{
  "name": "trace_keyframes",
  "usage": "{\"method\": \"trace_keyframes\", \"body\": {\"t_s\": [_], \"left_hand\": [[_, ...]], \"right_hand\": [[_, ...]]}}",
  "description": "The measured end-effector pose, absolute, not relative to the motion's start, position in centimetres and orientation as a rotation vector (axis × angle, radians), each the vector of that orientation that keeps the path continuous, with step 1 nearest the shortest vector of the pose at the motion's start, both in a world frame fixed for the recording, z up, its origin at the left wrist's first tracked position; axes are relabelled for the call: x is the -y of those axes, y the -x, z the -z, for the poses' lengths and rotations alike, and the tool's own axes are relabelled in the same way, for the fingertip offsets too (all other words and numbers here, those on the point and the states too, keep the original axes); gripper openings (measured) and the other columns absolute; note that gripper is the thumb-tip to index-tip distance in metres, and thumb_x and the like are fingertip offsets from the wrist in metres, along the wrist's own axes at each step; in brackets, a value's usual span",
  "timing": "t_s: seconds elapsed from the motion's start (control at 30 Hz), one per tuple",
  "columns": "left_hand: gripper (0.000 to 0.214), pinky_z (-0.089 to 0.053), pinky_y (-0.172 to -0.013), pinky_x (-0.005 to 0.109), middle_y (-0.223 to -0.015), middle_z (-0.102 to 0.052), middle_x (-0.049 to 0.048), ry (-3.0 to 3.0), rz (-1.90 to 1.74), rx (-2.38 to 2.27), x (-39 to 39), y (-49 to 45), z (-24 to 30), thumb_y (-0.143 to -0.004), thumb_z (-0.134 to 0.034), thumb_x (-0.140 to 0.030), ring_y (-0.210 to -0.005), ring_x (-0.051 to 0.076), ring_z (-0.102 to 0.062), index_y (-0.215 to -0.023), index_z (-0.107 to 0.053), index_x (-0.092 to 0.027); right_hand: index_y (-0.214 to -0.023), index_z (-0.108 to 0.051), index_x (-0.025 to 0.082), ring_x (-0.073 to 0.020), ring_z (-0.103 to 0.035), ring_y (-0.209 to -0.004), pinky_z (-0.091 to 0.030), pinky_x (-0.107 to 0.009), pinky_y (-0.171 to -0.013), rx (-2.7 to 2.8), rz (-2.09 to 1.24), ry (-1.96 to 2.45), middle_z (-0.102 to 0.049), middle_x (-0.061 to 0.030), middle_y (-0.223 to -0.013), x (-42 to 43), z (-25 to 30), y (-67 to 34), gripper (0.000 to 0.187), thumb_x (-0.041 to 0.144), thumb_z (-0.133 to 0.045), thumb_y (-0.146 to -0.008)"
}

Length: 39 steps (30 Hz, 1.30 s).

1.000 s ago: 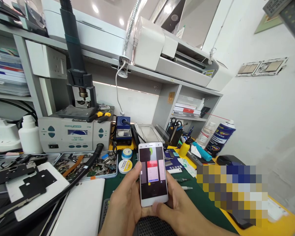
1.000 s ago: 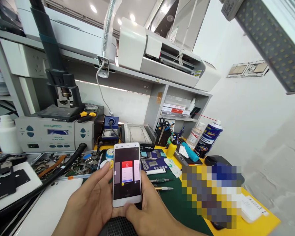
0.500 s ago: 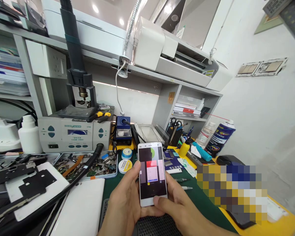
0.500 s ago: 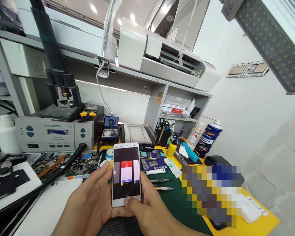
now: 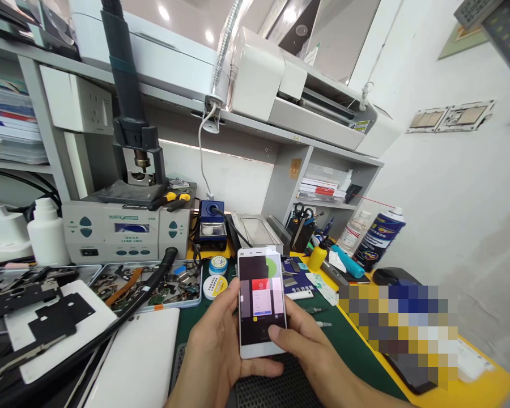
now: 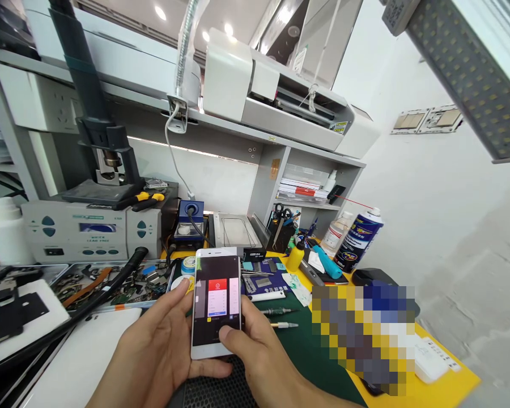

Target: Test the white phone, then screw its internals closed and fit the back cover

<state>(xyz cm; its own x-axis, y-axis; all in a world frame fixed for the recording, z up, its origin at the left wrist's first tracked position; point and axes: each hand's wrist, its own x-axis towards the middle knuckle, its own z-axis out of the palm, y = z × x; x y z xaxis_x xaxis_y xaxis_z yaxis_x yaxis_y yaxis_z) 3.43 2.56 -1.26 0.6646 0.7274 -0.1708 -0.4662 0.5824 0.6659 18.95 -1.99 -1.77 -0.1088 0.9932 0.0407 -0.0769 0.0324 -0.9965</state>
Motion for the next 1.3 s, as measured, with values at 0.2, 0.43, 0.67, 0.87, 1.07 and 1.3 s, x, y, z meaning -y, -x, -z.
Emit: {"method": "trace_keyframes", "body": {"t_s": [0.2, 0.43, 0.67, 0.87, 1.07, 1.3], "left_hand": [[0.05, -0.057, -0.06, 0.034, -0.095, -0.067, 0.0114, -0.701, -0.658, -0.609, -3.06, -3.9, 1.59, -0.087, -0.062, -0.053, -0.081, 0.025, -0.066, -0.122, -0.064, -0.018], [0.046, -0.061, -0.053, 0.031, -0.098, -0.068, 0.0096, -0.816, -0.708, -0.765, -2.83, -4.32, 1.47, -0.08, -0.075, -0.041, -0.072, 0.02, -0.066, -0.119, -0.064, -0.019], [0.04, -0.06, -0.05, 0.03, -0.086, -0.067, 0.0067, -0.762, -0.678, -0.784, -3.07, -4.33, 1.38, -0.087, -0.065, -0.038, -0.064, 0.019, -0.067, -0.122, -0.062, -0.019], [0.042, -0.06, -0.049, 0.03, -0.086, -0.07, 0.01, -0.719, -0.656, -0.753, -3.21, -4.3, 1.2, -0.088, -0.062, -0.039, -0.067, 0.021, -0.069, -0.124, -0.062, -0.017], [0.041, -0.061, -0.051, 0.03, -0.1, -0.072, 0.0115, -0.818, -0.717, -0.755, -2.77, -4.28, 1.48, -0.084, -0.069, -0.031, -0.066, 0.017, -0.066, -0.122, -0.062, -0.017], [0.051, -0.06, -0.053, 0.033, -0.09, -0.073, 0.0103, -0.83, -0.69, -0.871, -3.01, -4.32, 1.53, -0.086, -0.063, -0.056, -0.066, 0.02, -0.067, -0.118, -0.065, -0.018]], "right_hand": [[-0.131, -0.064, 0.031, -0.0235, -0.058, -0.119, -0.039, -0.039, -0.107, 1.23, -1.302, 1.035, -0.07, 0.0004, -0.125, 2.01, 1.66, -18.85, 0.037, 0.024, -0.058, -0.096], [-0.133, -0.063, 0.031, -0.0232, -0.056, -0.122, -0.038, -0.038, -0.108, 1.256, -1.299, 1.052, -0.069, 0.0008, -0.126, 2.14, 1.54, -18.86, 0.039, 0.023, -0.06, -0.095], [-0.135, -0.061, 0.032, -0.022, -0.057, -0.121, -0.036, -0.038, -0.108, 1.231, -1.331, 1.059, -0.068, 0.0015, -0.128, 1.92, 1.46, -18.78, 0.045, 0.016, -0.057, -0.093], [-0.132, -0.062, 0.029, -0.0225, -0.062, -0.112, -0.042, -0.038, -0.1, 1.23, -1.336, 1.071, -0.072, 0.0008, -0.12, 1.77, 1.48, -18.68, 0.054, 0.009, -0.061, -0.082], [-0.13, -0.062, 0.028, -0.0219, -0.059, -0.118, -0.042, -0.039, -0.105, 1.255, -1.347, 1.04, -0.069, 0.0009, -0.124, 2.08, 1.28, -18.52, 0.051, 0.008, -0.06, -0.083], [-0.129, -0.061, 0.026, -0.0226, -0.061, -0.115, -0.042, -0.04, -0.104, 1.241, -1.358, 1.044, -0.071, -0.0002, -0.12, 2.15, 1.35, -18.37, 0.048, 0.013, -0.064, -0.083]]}}
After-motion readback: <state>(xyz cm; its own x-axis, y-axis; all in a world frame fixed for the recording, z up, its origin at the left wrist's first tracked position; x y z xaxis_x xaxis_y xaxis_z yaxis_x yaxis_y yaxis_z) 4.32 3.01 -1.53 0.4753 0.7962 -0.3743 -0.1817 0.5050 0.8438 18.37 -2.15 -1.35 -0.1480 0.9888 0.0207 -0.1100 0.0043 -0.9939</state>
